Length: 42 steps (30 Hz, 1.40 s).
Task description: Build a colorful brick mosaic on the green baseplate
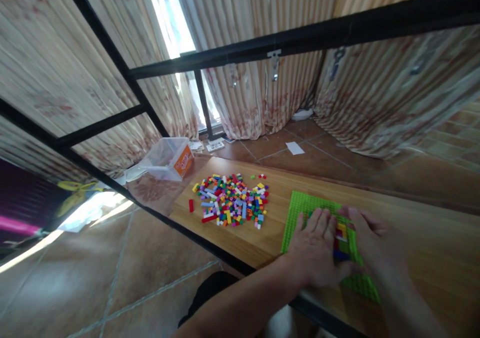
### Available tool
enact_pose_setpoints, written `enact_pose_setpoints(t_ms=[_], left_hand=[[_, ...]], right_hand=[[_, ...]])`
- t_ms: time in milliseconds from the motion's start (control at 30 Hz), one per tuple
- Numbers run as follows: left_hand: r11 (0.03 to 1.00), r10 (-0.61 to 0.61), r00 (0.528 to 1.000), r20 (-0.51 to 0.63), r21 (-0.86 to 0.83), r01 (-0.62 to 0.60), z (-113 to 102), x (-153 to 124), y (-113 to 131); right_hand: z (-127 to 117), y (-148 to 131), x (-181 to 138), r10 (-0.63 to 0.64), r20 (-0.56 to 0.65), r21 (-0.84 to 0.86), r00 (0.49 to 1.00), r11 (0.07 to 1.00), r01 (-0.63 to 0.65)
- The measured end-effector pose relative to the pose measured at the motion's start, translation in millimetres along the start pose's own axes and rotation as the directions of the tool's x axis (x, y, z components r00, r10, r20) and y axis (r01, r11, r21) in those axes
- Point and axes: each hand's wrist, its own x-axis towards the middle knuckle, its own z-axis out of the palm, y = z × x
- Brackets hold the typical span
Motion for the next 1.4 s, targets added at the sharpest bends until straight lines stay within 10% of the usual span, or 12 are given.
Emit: enact_pose_setpoints(t_ms=[333,467,700,1100,1400], left_hand=[[0.994,-0.053,0.976,-0.209,-0.103,0.032,-14,0,-9],[0.963,-0.262,0.886,-0.382,-0.168,0.212,-46,8,-49],[0.812,-0.583,0.780,-0.227,-0.188,0.553,-122,-35,-134],[0.789,-0.595,0.789,-0.153,0.076,0.610,-127,-46,-148],[0.849,-0.528,0.829,-0.183,-0.107,0.517,-129,-43,-146]], right_hand=[[-2,-28,-2,0.113,-0.041,-0.064,0.993,0.991,-0.115],[1,-28,-1,0.059,-0.045,-0.120,0.997,0.991,-0.064],[3,-23,1,0.069,-0.053,-0.056,0.996,0.996,-0.072],[-6,-12,8,0.011,-0.117,0.006,0.993,1.000,-0.010],[-3,-18,7,-0.018,-0.083,-0.028,0.996,1.000,0.015]])
